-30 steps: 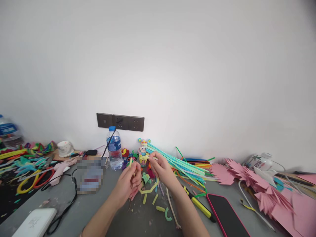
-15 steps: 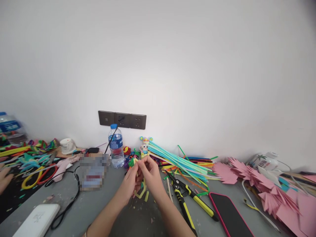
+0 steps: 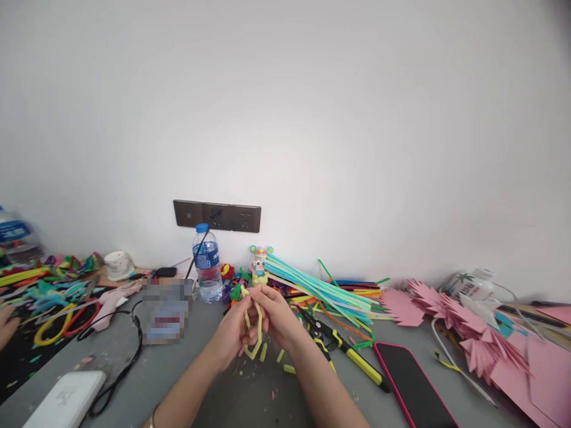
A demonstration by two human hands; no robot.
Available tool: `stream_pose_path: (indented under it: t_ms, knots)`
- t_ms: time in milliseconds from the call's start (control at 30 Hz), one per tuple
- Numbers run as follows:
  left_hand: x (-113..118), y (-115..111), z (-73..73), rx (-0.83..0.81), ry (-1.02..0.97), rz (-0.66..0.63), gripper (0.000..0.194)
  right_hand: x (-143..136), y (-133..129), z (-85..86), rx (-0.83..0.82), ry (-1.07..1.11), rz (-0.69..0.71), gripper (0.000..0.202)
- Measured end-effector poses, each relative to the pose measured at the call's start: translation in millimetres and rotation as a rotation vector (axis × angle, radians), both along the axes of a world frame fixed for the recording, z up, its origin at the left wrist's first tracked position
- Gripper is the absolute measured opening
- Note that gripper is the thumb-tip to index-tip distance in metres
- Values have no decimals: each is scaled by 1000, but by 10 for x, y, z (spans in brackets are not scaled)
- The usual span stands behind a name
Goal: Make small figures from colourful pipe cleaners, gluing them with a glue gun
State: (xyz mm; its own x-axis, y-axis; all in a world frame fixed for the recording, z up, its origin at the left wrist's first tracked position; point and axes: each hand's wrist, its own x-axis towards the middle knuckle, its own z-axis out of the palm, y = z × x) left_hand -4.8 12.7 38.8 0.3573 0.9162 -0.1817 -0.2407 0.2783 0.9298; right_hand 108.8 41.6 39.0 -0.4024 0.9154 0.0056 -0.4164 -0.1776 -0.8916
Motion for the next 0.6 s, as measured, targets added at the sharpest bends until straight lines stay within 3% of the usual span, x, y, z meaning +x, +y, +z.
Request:
stream_pose_path:
  t_ms: [267,433,600]
  knots:
    - [-12,-55,93,53,-15,-132,54,84,-8,64,65,-104,60,36]
    - [-15,-87,169,66,159,-201,49,227,16,145,343,-297,-21,20]
    - [-24,-81,126,8,235,-193,41,325,25,172,576,-599,-167,6]
